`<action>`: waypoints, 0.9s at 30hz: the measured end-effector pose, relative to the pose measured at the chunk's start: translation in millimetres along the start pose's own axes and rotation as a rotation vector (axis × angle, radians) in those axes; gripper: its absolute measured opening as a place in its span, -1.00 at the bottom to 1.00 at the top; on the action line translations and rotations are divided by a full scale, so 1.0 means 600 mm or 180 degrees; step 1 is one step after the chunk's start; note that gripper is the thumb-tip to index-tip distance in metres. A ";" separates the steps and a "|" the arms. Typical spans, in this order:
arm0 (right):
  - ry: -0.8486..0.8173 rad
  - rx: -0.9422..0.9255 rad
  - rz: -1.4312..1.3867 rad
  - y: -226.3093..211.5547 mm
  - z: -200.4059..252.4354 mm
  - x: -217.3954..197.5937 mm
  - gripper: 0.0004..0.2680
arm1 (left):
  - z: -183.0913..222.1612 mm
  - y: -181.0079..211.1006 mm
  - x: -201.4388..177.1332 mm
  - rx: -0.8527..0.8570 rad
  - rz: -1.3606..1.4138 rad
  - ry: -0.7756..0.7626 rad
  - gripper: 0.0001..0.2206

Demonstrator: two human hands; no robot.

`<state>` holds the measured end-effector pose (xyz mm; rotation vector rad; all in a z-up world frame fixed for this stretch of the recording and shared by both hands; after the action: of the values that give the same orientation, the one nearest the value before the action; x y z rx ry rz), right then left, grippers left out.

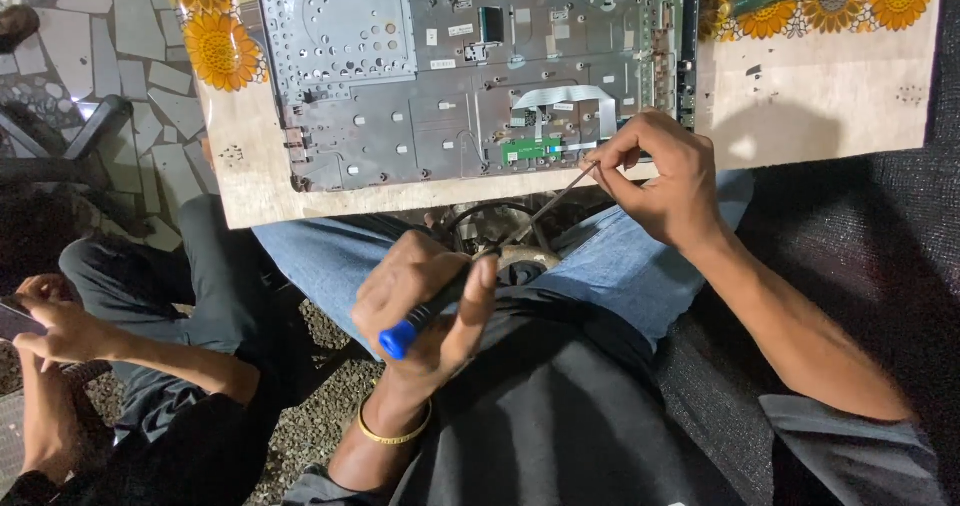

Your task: Disassembling a laptop by removing internal screws with a screwdriver and lifting the internal chassis assembly.

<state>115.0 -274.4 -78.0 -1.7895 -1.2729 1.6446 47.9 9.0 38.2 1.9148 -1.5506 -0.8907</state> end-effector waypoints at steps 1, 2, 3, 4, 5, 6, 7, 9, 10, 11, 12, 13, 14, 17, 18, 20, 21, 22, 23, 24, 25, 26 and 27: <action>0.0034 0.0026 0.0050 0.001 0.002 0.003 -0.82 | -0.009 0.003 -0.003 -0.0040 -0.0104 0.0021 -0.87; 0.0069 0.0056 0.0102 0.001 0.004 0.005 -0.82 | -0.018 0.006 -0.005 -0.0082 -0.0204 0.0041 -0.84; 0.0067 0.0061 0.0104 -0.004 0.001 0.003 -0.82 | -0.008 0.003 0.000 -0.0087 -0.0201 0.0041 -0.84; -0.0009 0.0033 0.0024 -0.010 -0.003 0.005 -0.83 | 0.003 0.001 0.003 -0.0063 -0.0275 0.0061 -0.83; -0.0084 0.0005 -0.0056 -0.017 -0.007 0.008 -0.83 | 0.013 -0.001 0.006 -0.0040 -0.0349 0.0082 -0.82; -0.0089 0.0002 -0.0059 -0.024 -0.009 0.008 -0.83 | 0.003 0.007 0.008 -0.0041 -0.0354 0.0085 -0.82; -0.0108 0.0014 -0.0057 -0.030 -0.011 0.008 -0.83 | -0.008 0.015 0.012 -0.0037 -0.0384 0.0037 -0.81; -0.0135 0.0024 -0.0055 -0.037 -0.014 0.009 -0.84 | -0.025 0.026 0.018 -0.0037 -0.0416 -0.0005 -0.80; -0.0173 0.0039 -0.0050 -0.037 -0.014 0.011 -0.84 | -0.031 0.028 0.022 -0.0036 -0.0455 -0.0039 -0.79; -0.0211 0.0054 -0.0046 -0.037 -0.014 0.013 -0.85 | -0.038 0.030 0.025 -0.0035 -0.0494 -0.0074 -0.78; -0.0208 0.0058 -0.0042 -0.040 -0.015 0.013 -0.85 | -0.033 0.027 0.028 -0.0036 -0.0488 -0.0076 -0.78; -0.0234 0.0090 -0.0061 -0.043 -0.016 0.015 -0.86 | -0.028 0.025 0.030 0.0010 -0.0498 -0.0022 -0.79; -0.0261 0.0123 -0.0083 -0.046 -0.016 0.017 -0.87 | -0.023 0.024 0.031 0.0054 -0.0511 0.0031 -0.80; -0.0196 0.0090 -0.0011 -0.048 -0.017 0.016 -0.84 | -0.032 0.037 0.031 0.0016 -0.0499 0.0002 -0.77; -0.0200 0.0087 -0.0014 -0.048 -0.017 0.015 -0.84 | -0.032 0.036 0.030 0.0014 -0.0504 0.0005 -0.77; -0.0255 0.0200 -0.0157 -0.045 -0.018 0.015 -0.86 | -0.031 0.035 0.027 -0.0014 -0.0447 0.0046 -0.77; -0.0258 0.0202 -0.0156 -0.032 -0.013 0.018 -0.86 | -0.024 0.032 0.025 -0.0017 -0.0445 0.0048 -0.77; -0.0293 0.0170 -0.0201 -0.020 -0.009 0.021 -0.86 | -0.017 0.028 0.022 -0.0058 -0.0433 0.0066 -0.77; -0.0328 0.0139 -0.0246 -0.009 -0.005 0.024 -0.87 | -0.010 0.024 0.019 -0.0098 -0.0420 0.0085 -0.78; -0.0324 0.0138 -0.0244 -0.015 -0.008 0.022 -0.87 | -0.015 0.026 0.016 -0.0093 -0.0418 0.0084 -0.78; -0.0337 0.0152 -0.0321 -0.022 -0.011 0.021 -0.89 | -0.019 0.027 0.013 -0.0102 -0.0430 0.0064 -0.78; -0.0353 0.0165 -0.0400 -0.028 -0.015 0.021 -0.90 | -0.024 0.028 0.009 -0.0113 -0.0444 0.0045 -0.78; -0.0351 0.0163 -0.0399 -0.026 -0.015 0.023 -0.90 | -0.024 0.027 0.008 -0.0109 -0.0444 0.0046 -0.78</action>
<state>116.5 -252.8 -71.5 -1.5754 -1.3488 1.7096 49.2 0.7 58.6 2.0201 -1.3981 -0.9534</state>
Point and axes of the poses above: each hand's wrist, its own z-axis away from the middle knuckle, its own x-axis out of the palm, y = z × x, the point moved 7 cm from there along -z, towards the middle knuckle, and after that the axes turned 3 degrees about -y, right-handed, at the moved point
